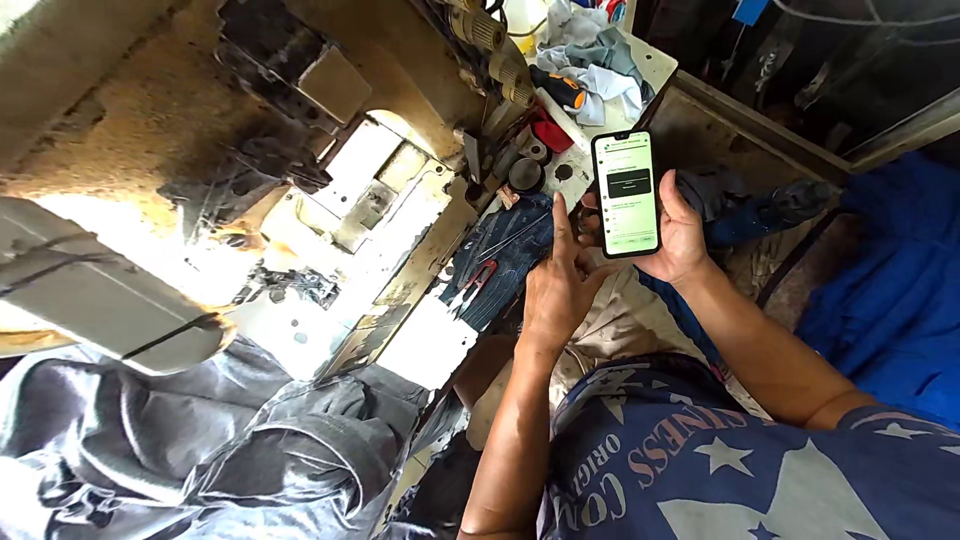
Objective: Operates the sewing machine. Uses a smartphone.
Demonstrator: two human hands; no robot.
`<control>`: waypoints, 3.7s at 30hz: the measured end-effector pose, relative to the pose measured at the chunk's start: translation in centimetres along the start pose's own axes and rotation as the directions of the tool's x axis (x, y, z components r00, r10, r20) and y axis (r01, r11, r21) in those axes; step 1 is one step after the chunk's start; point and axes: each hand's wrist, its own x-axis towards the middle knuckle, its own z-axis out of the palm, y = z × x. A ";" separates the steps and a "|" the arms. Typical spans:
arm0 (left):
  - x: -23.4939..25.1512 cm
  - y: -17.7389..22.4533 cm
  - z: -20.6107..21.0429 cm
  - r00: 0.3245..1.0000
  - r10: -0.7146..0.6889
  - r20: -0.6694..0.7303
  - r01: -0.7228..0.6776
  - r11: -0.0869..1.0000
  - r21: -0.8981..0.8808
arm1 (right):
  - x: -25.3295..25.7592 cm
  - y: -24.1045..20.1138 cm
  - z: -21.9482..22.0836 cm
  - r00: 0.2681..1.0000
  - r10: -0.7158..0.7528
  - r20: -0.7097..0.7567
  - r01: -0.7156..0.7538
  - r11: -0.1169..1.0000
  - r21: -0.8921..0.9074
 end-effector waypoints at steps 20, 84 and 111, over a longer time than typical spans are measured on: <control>-8.9 -8.8 -7.8 0.955 -0.088 -0.284 0.084 0.996 -0.026 | 0.3 -1.0 -1.5 0.999 0.036 -0.021 -0.034 0.996 0.081; -0.3 0.1 -0.4 0.932 -0.111 -0.346 -0.097 0.843 -0.529 | -1.7 3.1 1.5 0.991 0.120 -0.056 -0.119 0.992 0.032; 0.1 0.3 -0.5 0.936 -0.086 -0.342 -0.082 0.890 -0.449 | -1.9 2.2 0.9 0.994 0.091 -0.061 -0.089 0.995 0.043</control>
